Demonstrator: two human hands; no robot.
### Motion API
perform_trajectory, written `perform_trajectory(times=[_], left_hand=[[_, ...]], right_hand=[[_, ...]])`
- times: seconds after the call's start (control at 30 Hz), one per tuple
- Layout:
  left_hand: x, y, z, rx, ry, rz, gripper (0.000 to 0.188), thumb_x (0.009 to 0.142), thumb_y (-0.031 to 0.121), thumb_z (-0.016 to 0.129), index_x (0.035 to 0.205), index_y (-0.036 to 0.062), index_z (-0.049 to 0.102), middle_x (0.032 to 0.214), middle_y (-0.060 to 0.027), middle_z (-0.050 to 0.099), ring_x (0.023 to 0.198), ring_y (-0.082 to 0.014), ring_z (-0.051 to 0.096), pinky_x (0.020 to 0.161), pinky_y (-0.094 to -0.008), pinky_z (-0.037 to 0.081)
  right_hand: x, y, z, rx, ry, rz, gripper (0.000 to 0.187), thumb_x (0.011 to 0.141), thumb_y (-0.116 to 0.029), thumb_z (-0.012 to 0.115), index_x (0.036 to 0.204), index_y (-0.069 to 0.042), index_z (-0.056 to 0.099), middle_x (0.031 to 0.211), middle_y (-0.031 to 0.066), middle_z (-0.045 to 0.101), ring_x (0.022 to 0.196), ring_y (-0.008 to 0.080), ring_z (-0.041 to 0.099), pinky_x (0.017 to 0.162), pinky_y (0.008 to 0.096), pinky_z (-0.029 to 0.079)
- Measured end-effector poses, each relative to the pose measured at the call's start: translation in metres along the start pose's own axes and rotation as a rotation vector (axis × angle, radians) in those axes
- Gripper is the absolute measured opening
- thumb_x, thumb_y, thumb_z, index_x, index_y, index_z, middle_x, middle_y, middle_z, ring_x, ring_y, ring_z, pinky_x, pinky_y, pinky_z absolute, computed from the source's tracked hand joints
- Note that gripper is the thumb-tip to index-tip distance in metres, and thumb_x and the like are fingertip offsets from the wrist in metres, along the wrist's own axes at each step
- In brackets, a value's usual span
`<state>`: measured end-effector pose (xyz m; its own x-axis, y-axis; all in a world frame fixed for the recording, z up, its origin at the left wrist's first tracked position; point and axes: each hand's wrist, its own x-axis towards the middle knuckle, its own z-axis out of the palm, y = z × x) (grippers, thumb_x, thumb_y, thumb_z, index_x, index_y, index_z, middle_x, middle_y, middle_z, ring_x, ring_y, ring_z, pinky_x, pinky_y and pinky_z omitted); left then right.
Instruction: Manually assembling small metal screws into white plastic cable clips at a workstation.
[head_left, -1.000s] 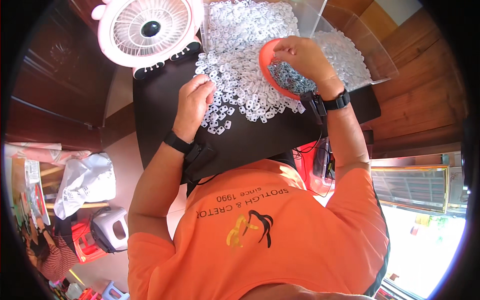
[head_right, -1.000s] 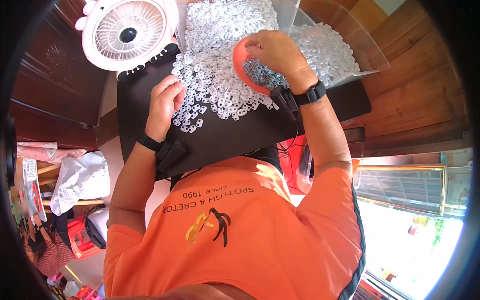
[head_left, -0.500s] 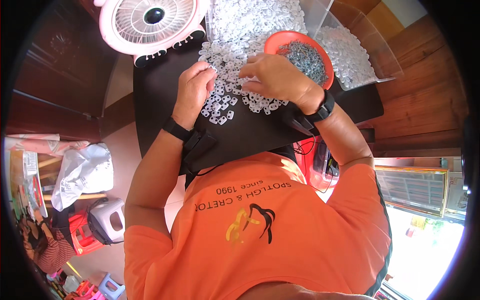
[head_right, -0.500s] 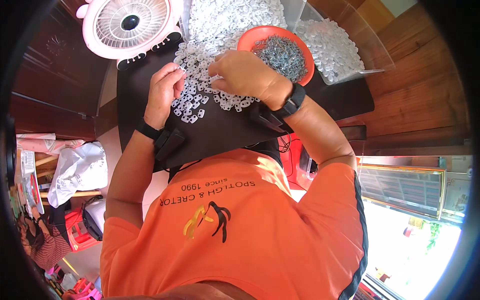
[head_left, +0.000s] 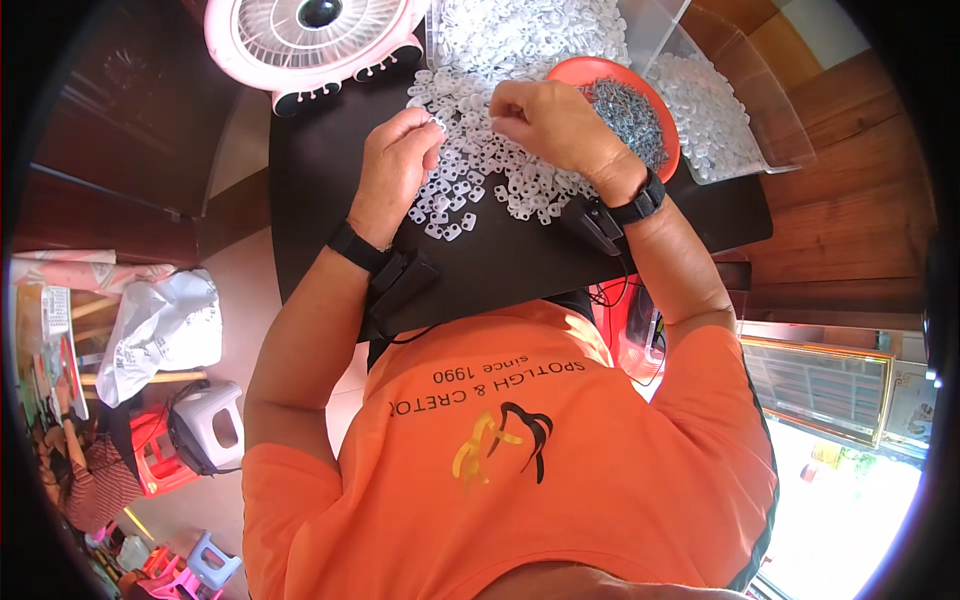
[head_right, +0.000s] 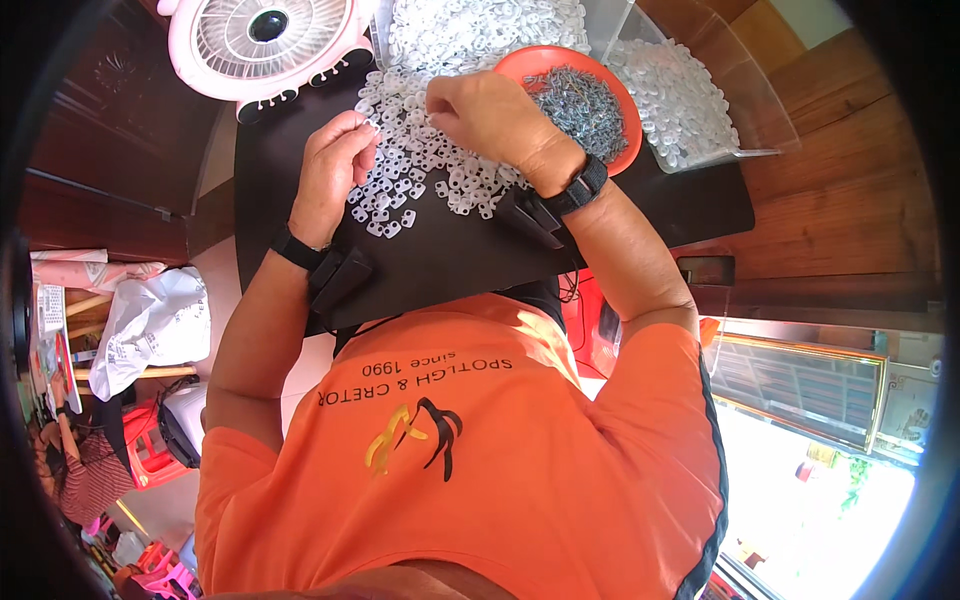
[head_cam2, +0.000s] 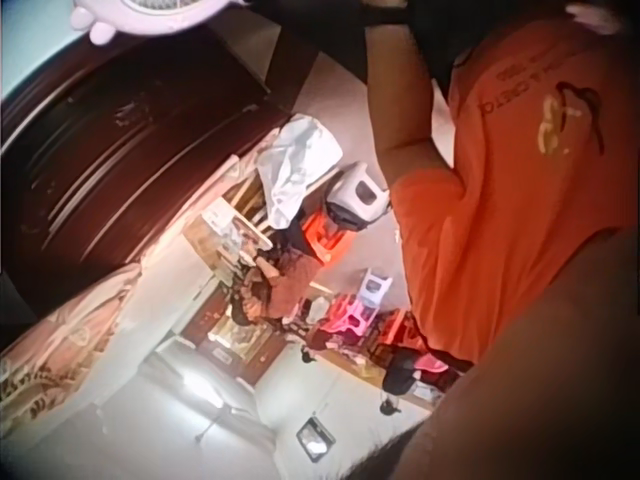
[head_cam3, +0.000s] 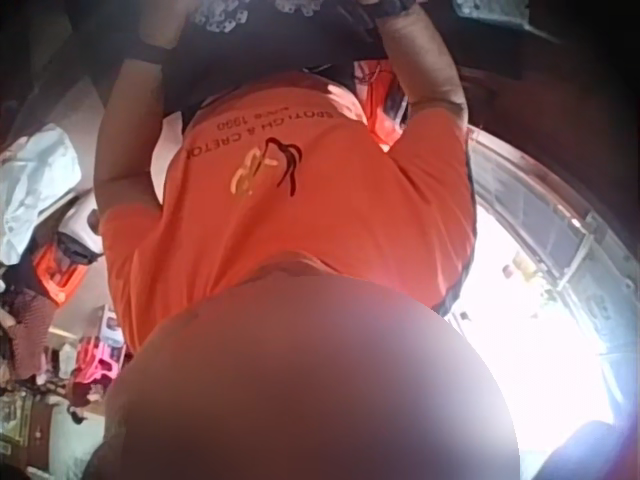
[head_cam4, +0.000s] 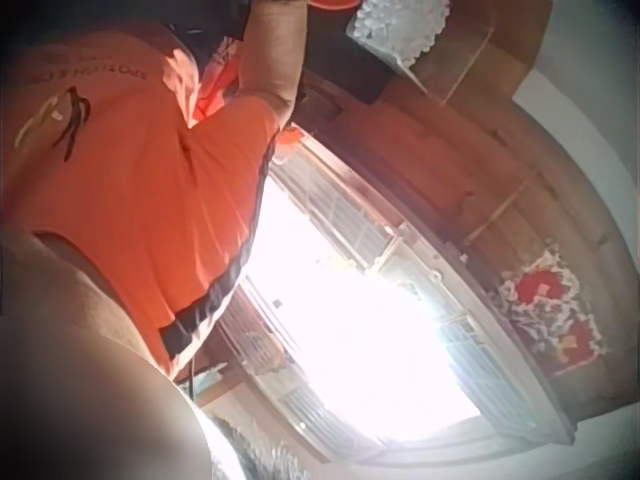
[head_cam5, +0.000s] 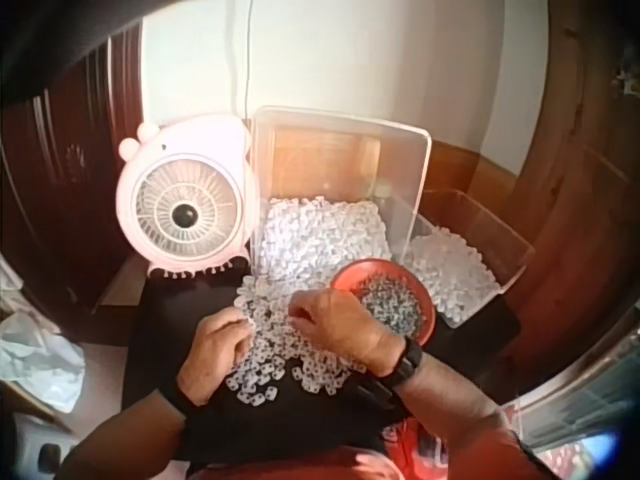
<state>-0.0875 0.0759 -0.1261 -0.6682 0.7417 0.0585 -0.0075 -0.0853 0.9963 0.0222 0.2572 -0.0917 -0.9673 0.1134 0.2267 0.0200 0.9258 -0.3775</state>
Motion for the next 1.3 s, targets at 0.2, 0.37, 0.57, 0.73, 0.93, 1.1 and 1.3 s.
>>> perform_trajectory(times=[0.2, 0.37, 0.57, 0.73, 0.93, 1.1, 1.3], left_hand=[[0.000, 0.000, -0.001, -0.014, -0.012, -0.030, 0.017, 0.085, 0.015, 0.055, 0.075, 0.0018, 0.057, 0.058, -0.0010, 0.051, 0.048, -0.0064, 0.042, 0.043, -0.0222, 0.032], [-0.001, 0.002, 0.000, -0.005, -0.019, -0.054, 0.016, 0.086, 0.015, 0.055, 0.076, 0.0020, 0.056, 0.060, -0.0010, 0.051, 0.049, -0.0067, 0.043, 0.045, -0.0219, 0.033], [-0.001, 0.005, 0.002, 0.031, -0.016, -0.073, 0.018, 0.086, 0.016, 0.054, 0.075, 0.0026, 0.056, 0.060, -0.0006, 0.051, 0.050, -0.0066, 0.043, 0.045, -0.0214, 0.033], [-0.004, 0.007, 0.004, 0.037, -0.018, -0.070, 0.020, 0.087, 0.018, 0.054, 0.075, 0.0030, 0.056, 0.061, -0.0004, 0.051, 0.051, -0.0063, 0.043, 0.046, -0.0211, 0.034], [-0.011, 0.011, 0.011, 0.036, -0.055, -0.077, 0.020, 0.088, 0.019, 0.054, 0.075, 0.0036, 0.057, 0.060, 0.0002, 0.051, 0.051, -0.0058, 0.043, 0.047, -0.0209, 0.034], [-0.014, 0.014, 0.013, 0.019, -0.062, -0.062, 0.023, 0.090, 0.021, 0.053, 0.078, 0.0018, 0.058, 0.062, -0.0004, 0.052, 0.052, -0.0060, 0.043, 0.048, -0.0204, 0.034], [-0.014, 0.013, 0.013, -0.052, -0.071, -0.063, 0.021, 0.091, 0.021, 0.052, 0.082, 0.0031, 0.057, 0.066, -0.0012, 0.055, 0.053, -0.0069, 0.046, 0.051, -0.0203, 0.036]], right_hand=[[-0.008, 0.001, -0.011, -0.031, 0.117, -0.074, 0.018, 0.079, -0.020, 0.062, 0.090, -0.006, 0.065, 0.086, 0.0105, 0.066, 0.082, 0.0291, 0.063, 0.071, 0.0387, 0.050], [-0.020, -0.006, -0.025, 0.154, -0.314, -0.161, 0.015, 0.075, -0.015, 0.068, 0.084, -0.004, 0.066, 0.080, 0.0088, 0.060, 0.078, 0.0252, 0.061, 0.068, 0.0342, 0.048], [-0.018, -0.004, -0.013, 0.055, -0.301, -0.218, 0.016, 0.074, -0.014, 0.067, 0.087, -0.004, 0.065, 0.080, 0.0087, 0.059, 0.077, 0.0272, 0.060, 0.066, 0.0366, 0.047], [-0.014, 0.001, -0.002, 0.091, -0.082, -0.183, 0.015, 0.076, -0.016, 0.063, 0.086, -0.004, 0.064, 0.079, 0.0111, 0.062, 0.077, 0.0308, 0.061, 0.068, 0.0398, 0.048], [-0.009, 0.005, 0.007, 0.645, -0.033, 0.114, 0.017, 0.082, -0.011, 0.066, 0.098, -0.003, 0.065, 0.088, 0.0079, 0.066, 0.083, 0.0161, 0.063, 0.076, 0.0283, 0.050], [-0.006, 0.005, 0.008, 1.035, -0.078, 0.214, 0.022, 0.084, -0.009, 0.067, 0.104, 0.000, 0.064, 0.092, 0.0024, 0.064, 0.086, 0.0093, 0.059, 0.077, 0.0240, 0.049], [-0.004, 0.006, 0.012, 1.150, -0.118, 0.189, 0.023, 0.084, -0.006, 0.066, 0.107, 0.000, 0.063, 0.092, 0.0015, 0.064, 0.086, 0.0079, 0.058, 0.078, 0.0223, 0.048]])
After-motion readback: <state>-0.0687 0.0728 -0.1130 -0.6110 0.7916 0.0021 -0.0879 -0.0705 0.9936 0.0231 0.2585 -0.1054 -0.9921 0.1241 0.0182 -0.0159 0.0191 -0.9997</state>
